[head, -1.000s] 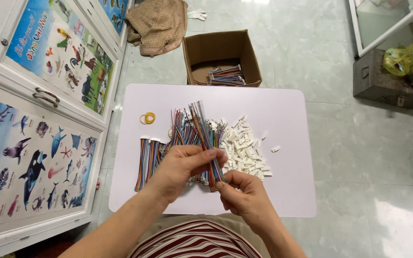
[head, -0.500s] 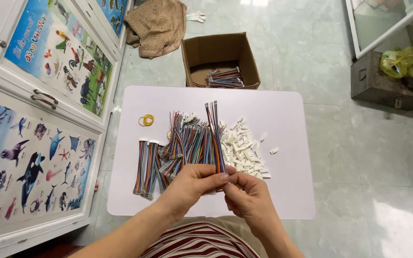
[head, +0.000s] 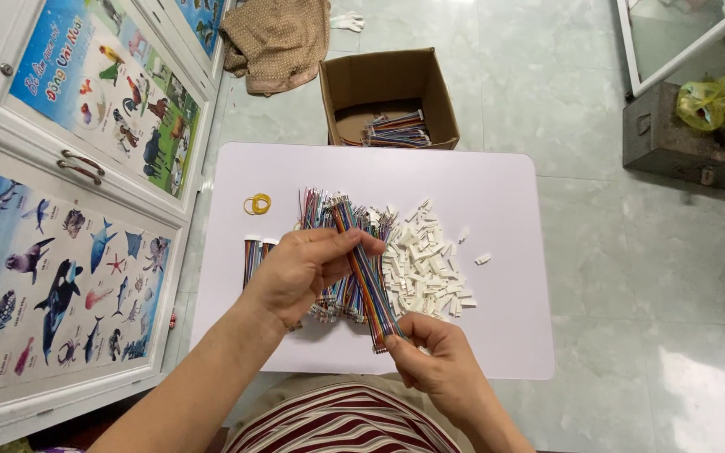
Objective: The person is manually attaching white plastic connectors to the ends of multi-colored ribbon cables.
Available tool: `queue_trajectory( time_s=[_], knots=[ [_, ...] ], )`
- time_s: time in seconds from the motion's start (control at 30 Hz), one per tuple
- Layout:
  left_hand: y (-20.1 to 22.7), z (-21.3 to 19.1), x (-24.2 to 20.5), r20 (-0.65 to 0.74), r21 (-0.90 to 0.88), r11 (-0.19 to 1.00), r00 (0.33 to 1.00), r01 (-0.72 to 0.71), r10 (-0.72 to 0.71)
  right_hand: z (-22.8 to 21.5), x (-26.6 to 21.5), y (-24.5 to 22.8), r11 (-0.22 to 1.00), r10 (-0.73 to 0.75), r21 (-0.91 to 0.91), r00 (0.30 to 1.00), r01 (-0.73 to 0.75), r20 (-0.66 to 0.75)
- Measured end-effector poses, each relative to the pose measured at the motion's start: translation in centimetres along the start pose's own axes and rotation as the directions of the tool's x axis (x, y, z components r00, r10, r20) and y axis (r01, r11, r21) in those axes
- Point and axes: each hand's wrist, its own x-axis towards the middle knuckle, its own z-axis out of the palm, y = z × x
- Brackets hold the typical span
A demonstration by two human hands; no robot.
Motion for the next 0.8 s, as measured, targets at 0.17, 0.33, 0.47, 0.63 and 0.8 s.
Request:
queue_trajectory(
  time_s=[0.17, 0.33, 0.47, 0.63, 0.8],
  knots=[
    [0.6, 1.1, -0.3, -0.018, -0.041, 0.996, 0.997, -0.081, 0.08, -0.6, -0.6, 1.0, 0.999, 0.019, -0.047, 0.997, -0.016, 0.068],
    [0.8, 2.3, -1.5, 0.014, 0.133, 0.979, 0.988, -0.157, 0.157, -2.5, 0.2, 0.1, 0.981, 0.076, -0.19, 0.973, -0.035, 0.217],
    [-0.2, 3.0, -2.4, 0.189, 0.41, 0.881, 0.967, -0.236, 0.171, -1.8, 0.2, -3.6, 0.985, -0.163, 0.074, 0.985, 0.159, 0.059],
    [-0.7, 3.6, -2.8, 0.233, 0.41, 0.891, 0.967, -0.197, 0.106, -0.1, 0.5, -5.9, 0.943, -0.29, 0.136, 0.95, 0.304, -0.115],
    [-0.8, 2.9, -3.6, 0.206, 0.335, 0.929, 0.974, -0.159, 0.092, 0.6, 0.8, -5.6, 0.942, -0.278, 0.147, 0.947, 0.301, -0.161]
  ],
)
